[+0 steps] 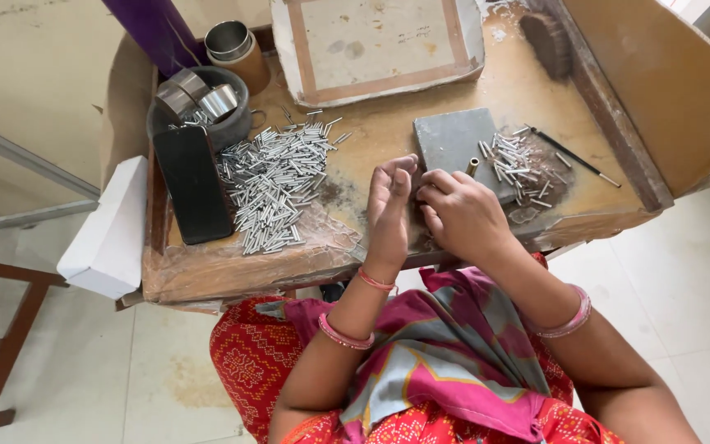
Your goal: The person sits at a workbench and picks small metal pins one at a time from a pile, working each piece between the fingers and placing finished pieces on a stone block next to a brass tube fitting. The person occasionally reaches back into the pile to select more pins and continues the same handling cycle.
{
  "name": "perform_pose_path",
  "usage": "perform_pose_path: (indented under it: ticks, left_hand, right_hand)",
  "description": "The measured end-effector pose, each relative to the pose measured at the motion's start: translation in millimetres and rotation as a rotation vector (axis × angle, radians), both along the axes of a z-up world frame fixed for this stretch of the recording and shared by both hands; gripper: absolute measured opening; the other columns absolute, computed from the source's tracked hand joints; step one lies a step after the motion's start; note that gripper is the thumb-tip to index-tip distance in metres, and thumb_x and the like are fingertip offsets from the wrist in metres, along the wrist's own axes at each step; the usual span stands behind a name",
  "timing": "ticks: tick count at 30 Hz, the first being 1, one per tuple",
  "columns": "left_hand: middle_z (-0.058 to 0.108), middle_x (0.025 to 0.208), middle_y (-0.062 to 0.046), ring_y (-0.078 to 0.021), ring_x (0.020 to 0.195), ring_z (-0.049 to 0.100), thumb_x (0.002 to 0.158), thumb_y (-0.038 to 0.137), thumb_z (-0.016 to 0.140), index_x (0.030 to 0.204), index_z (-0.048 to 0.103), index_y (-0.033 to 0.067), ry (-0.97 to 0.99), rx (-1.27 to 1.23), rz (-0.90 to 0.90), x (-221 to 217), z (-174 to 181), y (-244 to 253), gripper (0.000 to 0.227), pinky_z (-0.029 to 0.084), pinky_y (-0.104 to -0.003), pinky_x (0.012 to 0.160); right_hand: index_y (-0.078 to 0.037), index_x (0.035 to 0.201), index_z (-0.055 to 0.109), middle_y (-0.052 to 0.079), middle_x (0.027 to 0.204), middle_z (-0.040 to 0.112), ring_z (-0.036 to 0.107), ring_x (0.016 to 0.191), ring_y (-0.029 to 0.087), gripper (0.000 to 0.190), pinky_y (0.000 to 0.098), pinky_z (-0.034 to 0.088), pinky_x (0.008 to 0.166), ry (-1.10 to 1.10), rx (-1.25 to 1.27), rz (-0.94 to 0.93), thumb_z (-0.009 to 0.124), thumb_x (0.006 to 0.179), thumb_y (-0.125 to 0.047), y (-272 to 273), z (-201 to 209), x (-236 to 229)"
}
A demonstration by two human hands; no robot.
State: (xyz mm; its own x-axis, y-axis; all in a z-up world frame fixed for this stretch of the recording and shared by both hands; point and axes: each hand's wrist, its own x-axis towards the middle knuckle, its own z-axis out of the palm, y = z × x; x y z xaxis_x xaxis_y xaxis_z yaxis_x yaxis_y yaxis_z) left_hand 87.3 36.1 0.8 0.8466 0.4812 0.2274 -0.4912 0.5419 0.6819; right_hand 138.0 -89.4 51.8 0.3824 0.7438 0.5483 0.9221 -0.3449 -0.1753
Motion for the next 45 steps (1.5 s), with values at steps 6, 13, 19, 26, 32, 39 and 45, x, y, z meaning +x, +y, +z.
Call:
perform_pose_path:
  ticks: [6,13,19,26,32,39,45]
  left_hand:
    - [0.061,0.103,-0.011,-0.0241,0.089,0.066,0.090,-0.003,0.062,0.103,0.062,0.0031,0.267,1.010,0.416,-35,27,6,0.014,0.056,-0.035,0.082]
    - [0.061,0.101,-0.018,-0.0407,0.097,0.061,0.078,0.000,0.063,0.102,0.061,-0.0001,0.243,1.243,0.422,-18,18,18,0.024,0.049,-0.047,0.087]
    - [0.063,0.096,-0.016,-0.0385,0.095,0.063,0.078,0.006,0.068,0.088,0.065,0.0038,0.425,1.371,0.328,-12,13,21,0.011,0.051,-0.047,0.085]
    - [0.063,0.096,-0.013,-0.0333,0.092,0.065,0.077,0.010,0.071,0.095,0.065,0.0058,0.401,1.285,0.336,-20,28,19,0.019,0.053,-0.043,0.084]
    - [0.064,0.107,-0.015,-0.0362,0.106,0.058,0.085,0.009,0.072,0.109,0.062,0.0029,0.270,1.246,0.539,6,9,17,0.027,0.045,-0.044,0.096]
    - [0.065,0.097,-0.012,-0.0368,0.101,0.059,0.080,0.001,0.067,0.095,0.061,0.0057,0.340,1.394,0.483,19,0,12,0.017,0.046,-0.044,0.096]
    - [0.062,0.096,-0.003,-0.0147,0.090,0.059,0.097,0.025,0.069,0.103,0.061,0.0056,0.343,0.540,0.241,34,0,0,0.021,0.050,-0.030,0.085]
  right_hand:
    - [-0.006,0.096,0.070,0.007,0.104,0.065,0.066,0.092,0.028,0.019,0.0404,0.054,0.076,0.034,-0.151,-0.037,0.070,0.079,-0.014,5,-4,11]
    - [-0.006,0.094,0.070,0.006,0.104,0.066,0.068,0.096,0.027,0.016,0.0402,0.055,0.077,0.026,-0.034,0.038,0.069,0.081,-0.016,0,-9,16]
    - [-0.005,0.093,0.067,0.007,0.107,0.068,0.069,0.094,0.028,0.015,0.0385,0.055,0.076,0.056,0.142,0.090,0.070,0.080,-0.010,-5,-13,14]
    - [-0.002,0.096,0.066,0.011,0.102,0.070,0.066,0.073,0.025,0.014,0.0338,0.053,0.063,0.446,0.363,0.149,0.069,0.082,0.002,-36,-15,-1]
    - [-0.002,0.096,0.067,0.012,0.103,0.068,0.070,0.086,0.030,0.013,0.0380,0.057,0.073,0.137,0.151,0.109,0.071,0.083,-0.004,-45,-17,-35]
    - [0.000,0.101,0.070,0.014,0.107,0.068,0.070,0.090,0.033,0.020,0.0404,0.057,0.077,0.108,0.084,0.106,0.073,0.082,-0.008,-49,-11,-36]
    - [-0.002,0.098,0.071,0.011,0.105,0.069,0.071,0.082,0.028,0.015,0.0374,0.057,0.071,0.020,0.222,0.079,0.074,0.083,-0.002,-50,-45,-39]
